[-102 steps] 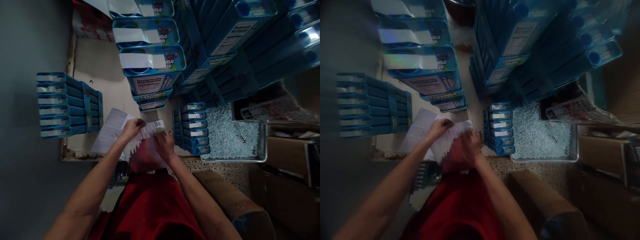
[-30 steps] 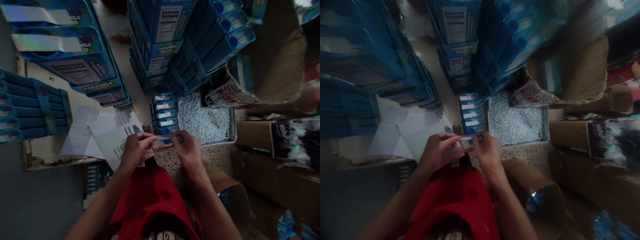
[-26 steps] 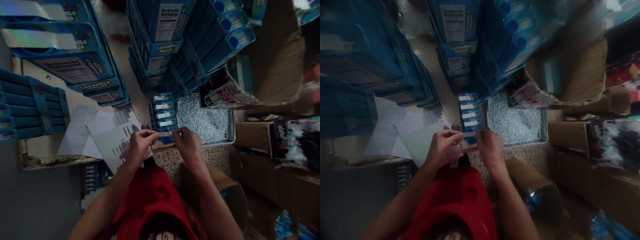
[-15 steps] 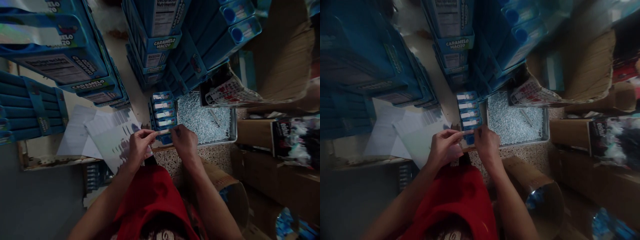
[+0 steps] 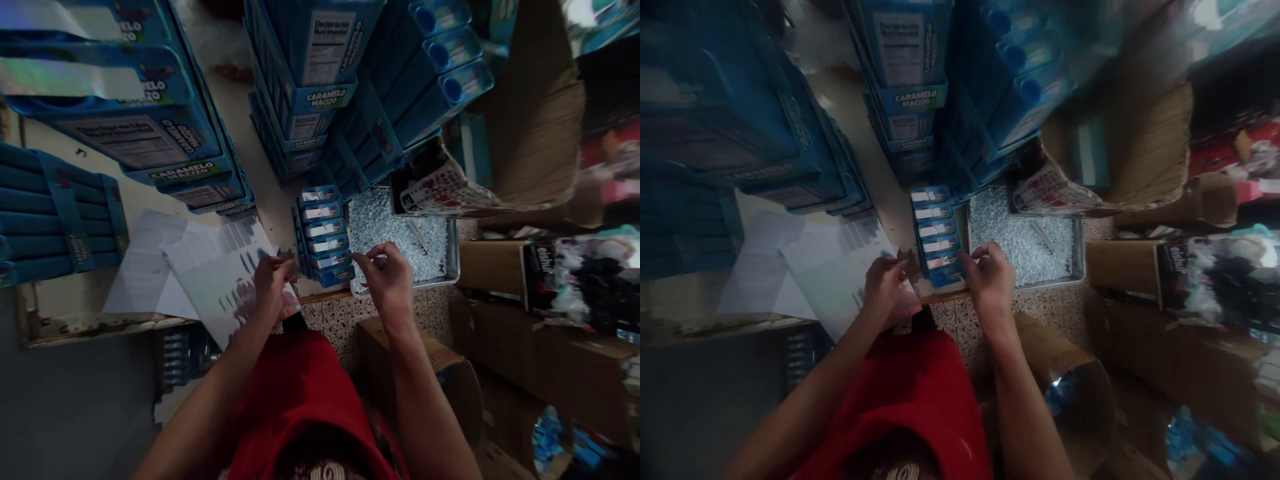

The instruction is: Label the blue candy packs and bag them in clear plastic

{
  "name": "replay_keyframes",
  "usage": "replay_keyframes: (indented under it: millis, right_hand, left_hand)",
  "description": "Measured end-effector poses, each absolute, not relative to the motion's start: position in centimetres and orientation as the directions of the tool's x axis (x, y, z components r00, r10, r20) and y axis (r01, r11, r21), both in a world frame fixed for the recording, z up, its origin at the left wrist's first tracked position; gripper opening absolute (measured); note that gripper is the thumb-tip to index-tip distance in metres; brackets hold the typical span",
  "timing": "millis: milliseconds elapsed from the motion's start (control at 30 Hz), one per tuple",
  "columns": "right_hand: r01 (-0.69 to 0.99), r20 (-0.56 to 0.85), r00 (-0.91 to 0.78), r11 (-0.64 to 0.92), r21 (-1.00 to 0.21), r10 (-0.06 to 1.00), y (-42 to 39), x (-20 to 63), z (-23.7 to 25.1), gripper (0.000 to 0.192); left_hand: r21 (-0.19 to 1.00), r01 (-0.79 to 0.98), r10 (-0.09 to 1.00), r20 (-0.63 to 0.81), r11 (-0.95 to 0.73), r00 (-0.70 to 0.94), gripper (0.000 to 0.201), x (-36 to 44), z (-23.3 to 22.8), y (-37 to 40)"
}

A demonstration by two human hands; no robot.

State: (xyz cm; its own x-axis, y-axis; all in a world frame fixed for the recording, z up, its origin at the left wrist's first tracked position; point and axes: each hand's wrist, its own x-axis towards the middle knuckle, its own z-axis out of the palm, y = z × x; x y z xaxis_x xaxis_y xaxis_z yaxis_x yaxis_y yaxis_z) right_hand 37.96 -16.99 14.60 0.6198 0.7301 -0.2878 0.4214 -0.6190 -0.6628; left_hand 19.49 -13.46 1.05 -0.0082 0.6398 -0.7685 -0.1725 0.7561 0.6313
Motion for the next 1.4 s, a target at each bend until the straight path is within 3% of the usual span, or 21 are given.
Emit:
replay_keyframes:
  millis: [100,167,300,400,533,767,833,967,1133,1400]
  right_hand:
    - [0.326,-0.309,0.631,-0.605,-0.726,0.711,-17.0,37.7,15.4,0.031]
    - [0.22,-0.345,0.609,-0.57,-0.791,0.714,-16.9,37.4,15.7,0.033]
    - [0.134,-0.388,0.561,-0.543,-0.829,0.731,-17.1,36.7,16.0,0.038]
    - [0.136,-0.416,0.551,-0.569,-0.811,0.724,-17.4,36.0,15.8,0.037]
    - [0.115,-0.428,0.556,-0.576,-0.809,0.713,-18.0,35.6,15.1,0.037]
    - [-0.09,-0.566,0.378,-0.579,-0.81,0.733,-20.5,36.5,14.8,0.05]
    - [-0.033,-0.551,0.446,-0.602,-0.798,0.705,-21.0,36.5,14.4,0.046]
    - [0.24,-0.386,0.624,-0.636,-0.733,0.68,-20.5,36.1,13.5,0.038]
    - [0.566,-0.269,0.54,-0.581,-0.585,0.797,-19.1,36.2,13.2,0.031]
    - [0.674,-0.282,0.495,-0.568,-0.473,0.822,-18.5,36.4,12.8,0.035]
  left_hand:
    - [0.797,0.035,0.795,-0.596,0.603,-0.112,0.02,18.3,3.7,-13.8]
    - [0.843,0.145,0.853,-0.522,0.518,-0.009,0.019,18.3,6.0,-14.1]
    - [0.757,-0.045,0.724,-0.604,0.652,0.333,0.046,19.5,9.6,-14.5]
    - [0.726,-0.103,0.688,-0.583,0.68,0.432,0.064,20.6,10.8,-14.6]
    - [0.794,-0.017,0.75,-0.567,0.608,0.341,0.026,20.5,11.0,-15.0]
    - [0.759,0.108,0.683,-0.63,0.642,0.369,0.025,18.0,11.3,-15.9]
    - [0.742,0.144,0.666,-0.656,0.654,0.354,0.027,17.8,11.0,-16.0]
    - [0.732,0.167,0.674,-0.676,0.66,0.299,0.028,18.5,9.8,-15.6]
    - [0.688,0.128,0.655,-0.721,0.714,0.226,0.026,19.7,8.5,-15.0]
    - [0.686,0.127,0.652,-0.724,0.717,0.226,0.027,19.7,7.9,-15.0]
